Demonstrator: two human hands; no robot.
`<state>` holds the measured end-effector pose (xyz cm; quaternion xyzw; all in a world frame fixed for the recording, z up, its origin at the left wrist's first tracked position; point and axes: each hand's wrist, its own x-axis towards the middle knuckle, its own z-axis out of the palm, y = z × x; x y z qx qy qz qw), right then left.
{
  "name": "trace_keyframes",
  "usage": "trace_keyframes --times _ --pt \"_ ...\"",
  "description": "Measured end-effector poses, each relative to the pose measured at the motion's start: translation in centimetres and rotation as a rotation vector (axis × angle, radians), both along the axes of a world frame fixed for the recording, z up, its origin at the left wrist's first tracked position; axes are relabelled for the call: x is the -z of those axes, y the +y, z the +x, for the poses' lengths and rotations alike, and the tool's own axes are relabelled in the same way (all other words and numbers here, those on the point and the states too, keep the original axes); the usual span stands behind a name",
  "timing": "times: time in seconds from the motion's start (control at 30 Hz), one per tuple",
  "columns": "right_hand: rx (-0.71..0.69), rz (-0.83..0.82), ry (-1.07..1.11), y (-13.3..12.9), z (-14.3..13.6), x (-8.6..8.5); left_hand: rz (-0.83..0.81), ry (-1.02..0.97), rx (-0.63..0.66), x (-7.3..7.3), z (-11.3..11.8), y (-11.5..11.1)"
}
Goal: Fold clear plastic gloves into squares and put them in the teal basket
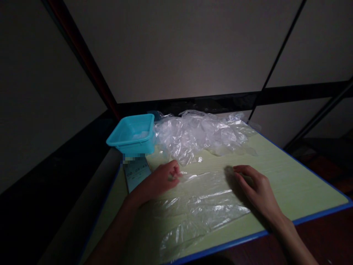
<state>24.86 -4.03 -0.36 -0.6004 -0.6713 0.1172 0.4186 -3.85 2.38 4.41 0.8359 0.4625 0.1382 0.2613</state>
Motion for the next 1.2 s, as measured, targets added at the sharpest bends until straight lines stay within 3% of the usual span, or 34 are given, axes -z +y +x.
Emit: trace_keyframes --times 0.1,0.27,0.43,0.53,0.63,0.83,1.2 --pt "-0.003 -0.004 -0.019 0.0 0.0 0.0 -0.068 -0.038 0.094 -0.4 -0.2 -0.9" --pt "-0.023 -0.001 -0.074 0.0 -0.1 -0.3 0.013 0.093 0.017 -0.2 0.6 -4.0" --pt "-0.335 -0.052 -0.301 -0.2 -2.0 -2.0 0.238 0.224 0.052 1.5 1.7 -7.6" --pt "-0.547 -0.089 -0.491 0.0 -3.9 -2.6 0.359 0.287 0.077 2.9 2.2 -8.6" --pt "-0.665 -0.115 -0.602 0.3 -5.3 -2.4 0.47 0.327 0.047 4.2 2.6 -9.3" --pt "-0.684 -0.142 -0.667 0.7 -5.6 -1.3 0.551 0.297 0.033 5.5 2.3 -10.6" --pt "-0.669 -0.116 -0.658 0.8 -5.5 -1.2 0.624 0.257 0.025 5.5 1.8 -11.0"
